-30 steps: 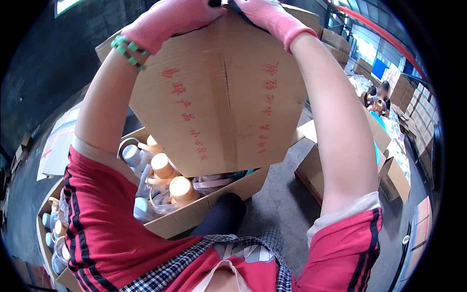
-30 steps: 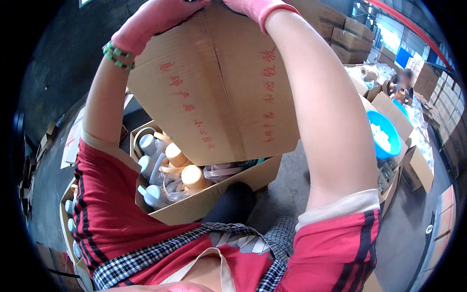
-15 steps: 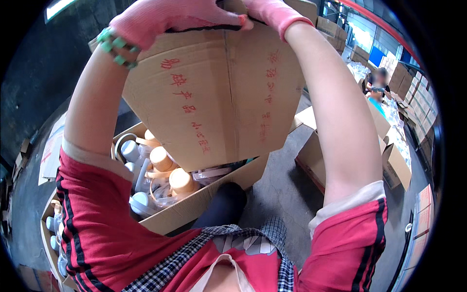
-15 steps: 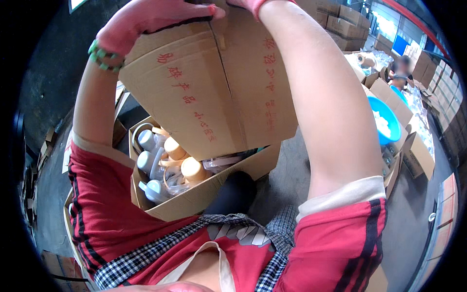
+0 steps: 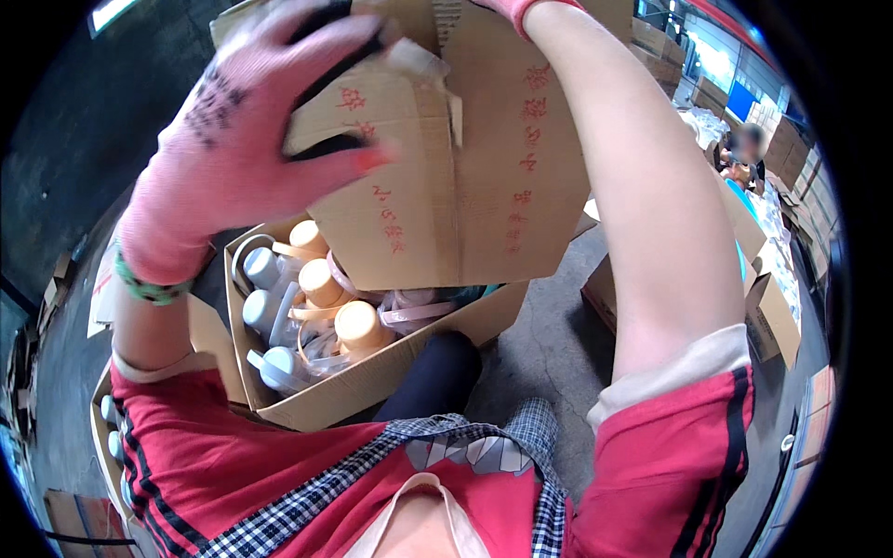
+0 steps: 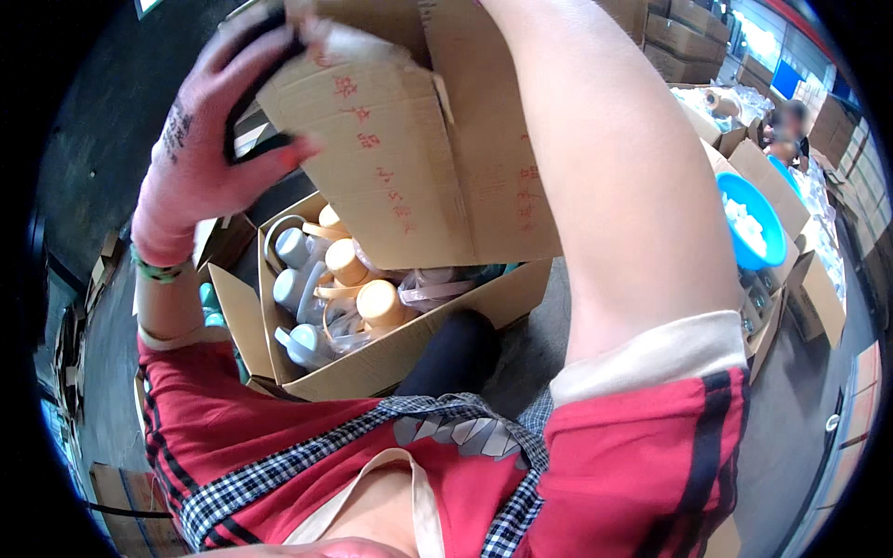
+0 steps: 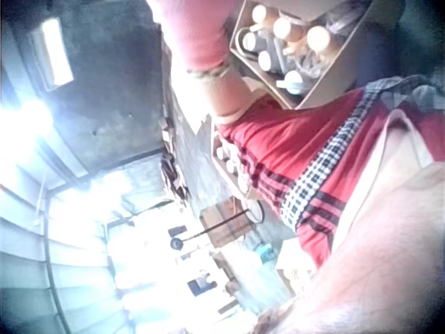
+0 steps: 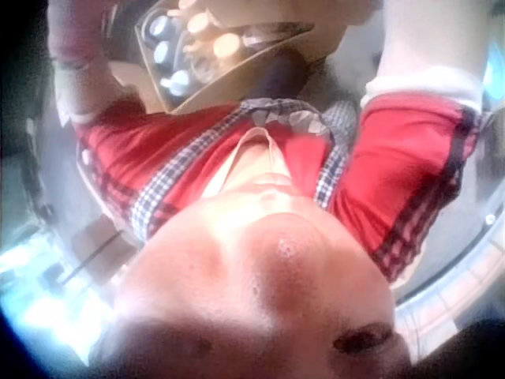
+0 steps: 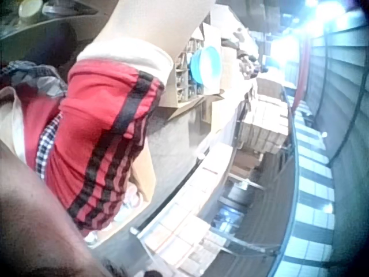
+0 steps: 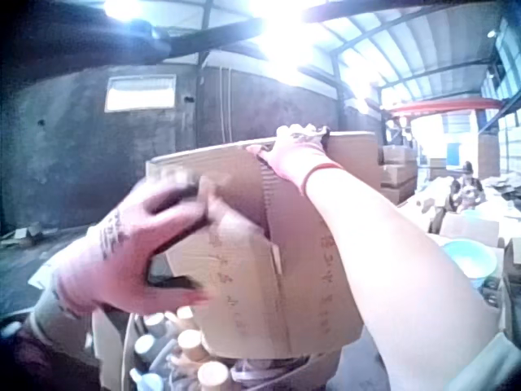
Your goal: The person sits on the floor and packs pink thermos-style containers into a cardboard box. They remove the containers from plastic bags, unscrew the lids, place the bodies and lids into the box, and then reassemble them. The person also handles a blue plastic basin and closes the cardboard box flaps.
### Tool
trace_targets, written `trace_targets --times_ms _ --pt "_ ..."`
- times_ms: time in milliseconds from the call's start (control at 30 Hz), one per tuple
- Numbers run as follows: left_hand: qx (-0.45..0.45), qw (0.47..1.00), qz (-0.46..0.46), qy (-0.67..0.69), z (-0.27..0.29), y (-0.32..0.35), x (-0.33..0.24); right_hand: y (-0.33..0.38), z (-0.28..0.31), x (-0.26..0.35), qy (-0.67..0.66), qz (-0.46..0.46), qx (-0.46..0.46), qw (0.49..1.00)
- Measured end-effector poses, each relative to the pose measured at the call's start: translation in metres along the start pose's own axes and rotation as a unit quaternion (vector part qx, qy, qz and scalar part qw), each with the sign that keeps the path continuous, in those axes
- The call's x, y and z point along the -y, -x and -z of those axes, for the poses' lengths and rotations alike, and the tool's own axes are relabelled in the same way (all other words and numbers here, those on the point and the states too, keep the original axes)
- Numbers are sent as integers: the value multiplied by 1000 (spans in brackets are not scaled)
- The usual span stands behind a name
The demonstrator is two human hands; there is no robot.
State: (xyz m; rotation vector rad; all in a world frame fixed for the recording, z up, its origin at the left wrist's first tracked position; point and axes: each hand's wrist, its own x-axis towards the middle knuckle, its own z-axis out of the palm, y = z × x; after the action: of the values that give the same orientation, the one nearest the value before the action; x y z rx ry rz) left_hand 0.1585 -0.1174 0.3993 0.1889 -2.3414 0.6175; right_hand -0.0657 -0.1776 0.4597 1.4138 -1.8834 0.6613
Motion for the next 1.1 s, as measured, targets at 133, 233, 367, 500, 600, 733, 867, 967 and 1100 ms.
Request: trace_targets --times_ms 133,233,367,500,600,733,867,967,1100 --pt "33 983 -166 -65 -68 -41 -41 -16 -37 -18 48 22 -28 998" --pt "278 907 -77 -307 -129 -49 -34 -20 -41 -6 44 12 -59 997" --pt "271 854 -43 -441 -176 -49 8 9 -16 1 39 10 -57 998" --pt "379 819 -86 -421 -140 -43 -17 15 -7 -1 17 18 -19 1000" --pt "344 857 -143 -357 -109 1 -17 10 -7 0 10 14 -18 1000" --pt "246 915 -118 -296 -45 76 -23 -3 -16 -15 2 16 -29 999" --pt "204 940 -9 -273 -17 135 33 -7 -14 8 -24 34 -48 998" --pt "289 862 142 -391 7 186 96 2 -22 36 -29 57 -61 996" --pt "430 801 233 -346 -29 163 60 16 -26 43 -18 68 -78 994"
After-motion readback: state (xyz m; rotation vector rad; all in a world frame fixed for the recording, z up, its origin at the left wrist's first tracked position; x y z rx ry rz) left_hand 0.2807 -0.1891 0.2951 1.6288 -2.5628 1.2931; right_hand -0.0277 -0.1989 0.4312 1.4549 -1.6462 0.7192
